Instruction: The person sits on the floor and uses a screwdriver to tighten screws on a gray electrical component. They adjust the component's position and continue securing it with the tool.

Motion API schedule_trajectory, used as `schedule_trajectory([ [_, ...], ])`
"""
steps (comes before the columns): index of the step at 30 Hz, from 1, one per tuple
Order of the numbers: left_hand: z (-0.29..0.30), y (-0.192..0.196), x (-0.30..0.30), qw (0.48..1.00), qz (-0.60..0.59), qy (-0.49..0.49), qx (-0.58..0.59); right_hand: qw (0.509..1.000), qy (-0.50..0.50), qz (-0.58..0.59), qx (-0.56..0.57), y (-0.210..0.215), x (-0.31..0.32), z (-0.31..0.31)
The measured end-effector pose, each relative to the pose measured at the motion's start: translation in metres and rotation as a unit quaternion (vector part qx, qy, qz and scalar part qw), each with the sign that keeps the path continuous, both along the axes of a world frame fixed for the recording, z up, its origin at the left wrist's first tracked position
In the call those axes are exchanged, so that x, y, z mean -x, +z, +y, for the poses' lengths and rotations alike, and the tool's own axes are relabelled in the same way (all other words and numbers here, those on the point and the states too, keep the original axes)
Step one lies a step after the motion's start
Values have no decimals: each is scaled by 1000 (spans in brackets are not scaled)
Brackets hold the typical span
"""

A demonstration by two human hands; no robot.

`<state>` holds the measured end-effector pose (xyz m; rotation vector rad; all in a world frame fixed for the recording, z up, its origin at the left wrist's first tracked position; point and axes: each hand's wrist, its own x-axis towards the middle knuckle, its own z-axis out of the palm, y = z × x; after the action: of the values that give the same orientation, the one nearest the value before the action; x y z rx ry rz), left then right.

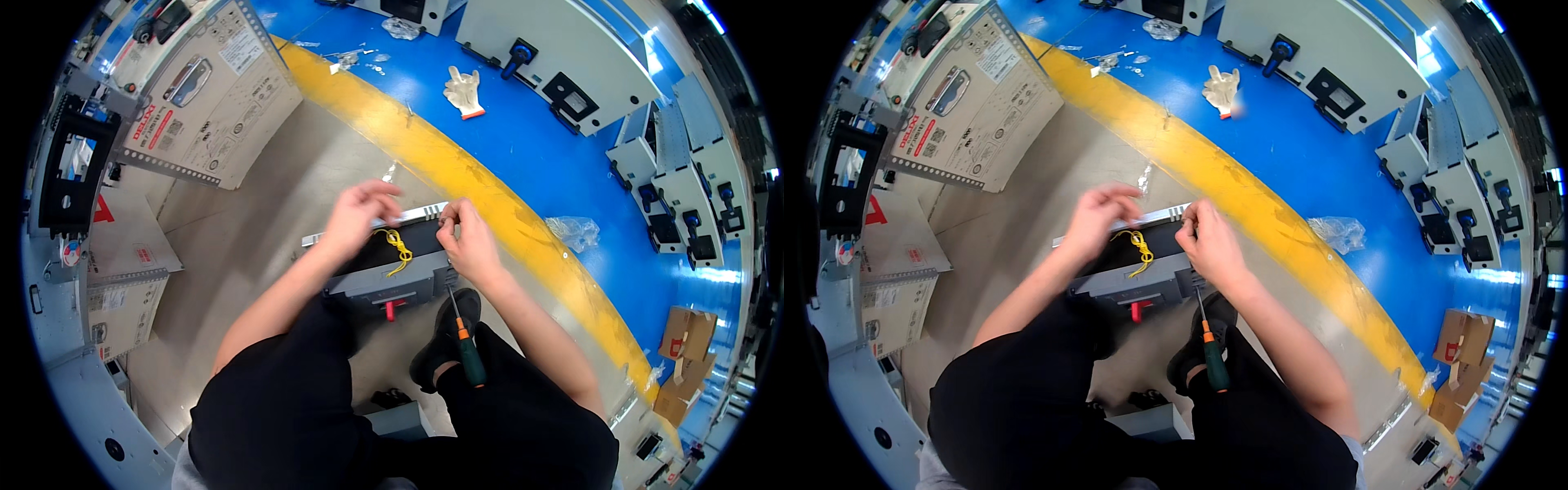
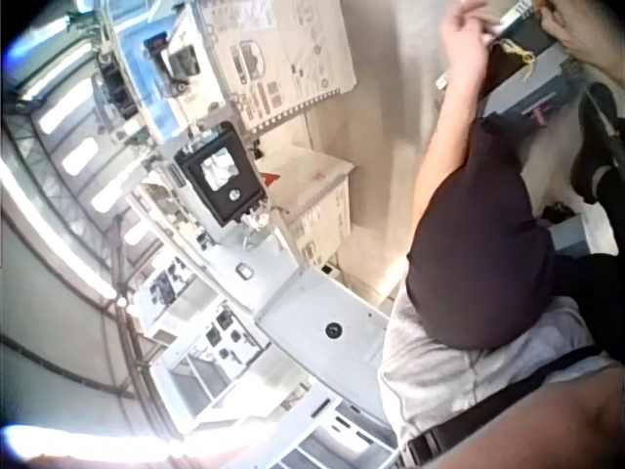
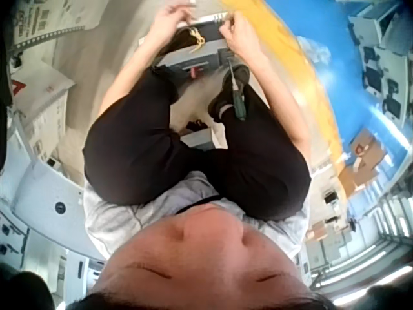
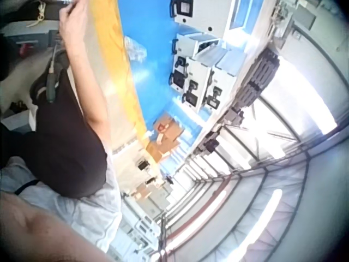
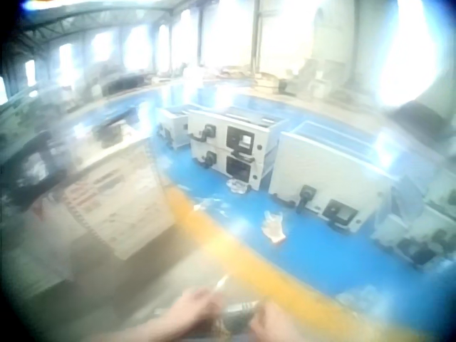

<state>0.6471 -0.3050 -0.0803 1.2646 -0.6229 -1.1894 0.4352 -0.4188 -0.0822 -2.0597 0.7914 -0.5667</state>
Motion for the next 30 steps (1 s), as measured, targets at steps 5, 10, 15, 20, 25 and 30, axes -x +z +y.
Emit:
schedule_trajectory([
  [5,8,21,-6,874,-454,-118,-125,988,-24,-68,-139,-16,13,-16],
  [10,15,4,14,789,-592,-117,-116,929,-108,-23,-354,-61,48,-74],
  [15,12,4,21,792,-581,-120,-140,898,-23,72,-433,-122,50,-45],
  [20,4,4,19,781,-593,-141,-134,873,-7,11,-488,-142,32,-46],
  [25,1,7,22,787,-585,-140,-137,856,-19,-9,-517,-150,14,-54],
  [30,6,1,18,786,-586,-139,-139,782,-22,-51,-620,-145,-4,-41],
])
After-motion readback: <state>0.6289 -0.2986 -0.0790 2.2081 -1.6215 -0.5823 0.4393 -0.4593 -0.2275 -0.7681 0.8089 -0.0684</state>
